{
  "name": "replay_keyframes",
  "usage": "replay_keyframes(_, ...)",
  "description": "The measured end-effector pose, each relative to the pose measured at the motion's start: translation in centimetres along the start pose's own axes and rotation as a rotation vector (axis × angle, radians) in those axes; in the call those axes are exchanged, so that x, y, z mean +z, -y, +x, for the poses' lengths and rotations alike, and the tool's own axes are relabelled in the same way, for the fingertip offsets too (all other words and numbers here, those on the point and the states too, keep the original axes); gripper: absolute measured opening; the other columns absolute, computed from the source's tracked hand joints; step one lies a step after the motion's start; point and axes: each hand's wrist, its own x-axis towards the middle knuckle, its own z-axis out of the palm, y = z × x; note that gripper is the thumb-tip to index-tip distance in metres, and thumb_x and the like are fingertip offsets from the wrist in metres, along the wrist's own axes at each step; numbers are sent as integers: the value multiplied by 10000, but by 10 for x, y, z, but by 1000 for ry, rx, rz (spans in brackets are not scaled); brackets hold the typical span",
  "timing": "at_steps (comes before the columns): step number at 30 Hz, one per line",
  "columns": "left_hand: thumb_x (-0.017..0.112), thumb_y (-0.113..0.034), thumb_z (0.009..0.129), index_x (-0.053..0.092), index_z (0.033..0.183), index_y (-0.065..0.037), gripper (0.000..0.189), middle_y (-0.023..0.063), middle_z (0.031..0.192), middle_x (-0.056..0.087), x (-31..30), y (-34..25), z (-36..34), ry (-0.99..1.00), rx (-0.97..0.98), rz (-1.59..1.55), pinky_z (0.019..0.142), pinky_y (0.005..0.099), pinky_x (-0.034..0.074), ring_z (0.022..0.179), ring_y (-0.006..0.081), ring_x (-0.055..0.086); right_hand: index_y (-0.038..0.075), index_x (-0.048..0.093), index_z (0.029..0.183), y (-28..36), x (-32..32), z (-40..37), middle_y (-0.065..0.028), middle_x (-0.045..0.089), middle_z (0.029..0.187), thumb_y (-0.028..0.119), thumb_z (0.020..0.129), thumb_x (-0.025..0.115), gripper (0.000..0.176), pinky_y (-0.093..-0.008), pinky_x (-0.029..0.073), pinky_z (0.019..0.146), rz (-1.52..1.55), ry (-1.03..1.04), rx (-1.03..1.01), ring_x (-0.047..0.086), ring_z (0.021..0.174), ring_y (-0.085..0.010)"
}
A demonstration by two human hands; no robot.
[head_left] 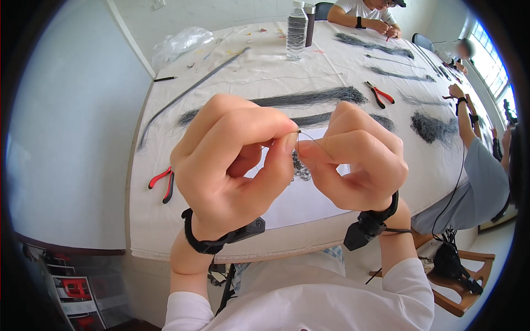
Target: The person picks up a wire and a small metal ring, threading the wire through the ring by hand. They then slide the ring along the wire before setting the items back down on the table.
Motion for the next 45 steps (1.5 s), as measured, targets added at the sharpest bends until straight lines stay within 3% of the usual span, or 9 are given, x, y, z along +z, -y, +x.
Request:
replay_keyframes(3,622,44,797,615,848,-16,80,24,811,544,2,-2,1,-21,24,27,483,165,280,579,28,384,8,655,754,0,-1,-1,-42,523,628,-131,545,625,252,-249,345,415,-96,-30,-97,440,487,-160)
replay_keyframes(5,625,46,798,618,852,-16,83,24,813,545,3,-2,0,-29,36,39,479,164,278,573,25,381,-9,672,809,-2,-2,-3,-21,498,636,-144,570,699,276,-259,261,451,-87,-13,-157,409,519,-128)
replay_keyframes(8,624,48,806,622,859,-18,84,25,819,550,3,-1,0,-23,50,51,473,161,275,568,19,376,-3,685,826,-3,-3,-3,-17,498,645,-129,535,703,318,-258,266,448,-101,-25,-188,406,518,-135)
replay_keyframes(10,678,111,694,660,818,-49,203,17,775,610,5,1,2,-89,46,51,383,181,266,493,28,423,1,693,836,-2,-3,-4,-14,499,650,-109,514,710,340,-256,273,445,-153,-26,-205,404,518,-136)
replay_keyframes(17,668,118,716,649,828,-40,194,3,769,585,3,6,1,-80,23,-3,401,179,237,479,14,362,16,721,860,8,-6,-2,2,481,670,-30,436,721,426,-250,302,435,-441,24,-262,406,540,-141)
replay_keyframes(24,673,114,725,651,829,-38,186,8,769,585,7,4,1,-96,25,7,401,177,253,486,19,384,20,724,818,8,-7,-3,6,465,668,-23,427,718,393,-250,303,434,-439,35,-279,403,544,-142)
replay_keyframes(35,689,110,700,654,812,-41,191,21,749,605,9,3,0,-69,18,123,403,191,301,516,56,461,49,736,762,8,-9,0,17,435,665,153,378,632,411,-242,273,445,-458,9,-322,392,556,-137)
replay_keyframes(37,672,87,741,652,820,-32,144,9,778,571,9,6,0,-6,85,150,442,188,230,498,34,325,56,738,769,9,-13,0,18,432,674,173,375,626,426,-246,271,452,-485,21,-333,392,564,-138)
replay_keyframes(45,677,82,702,656,803,-33,155,0,743,572,11,4,-1,86,95,150,432,196,221,483,42,323,58,739,827,2,-19,0,11,446,724,191,397,646,460,-265,263,464,-511,-25,-406,384,574,-140)
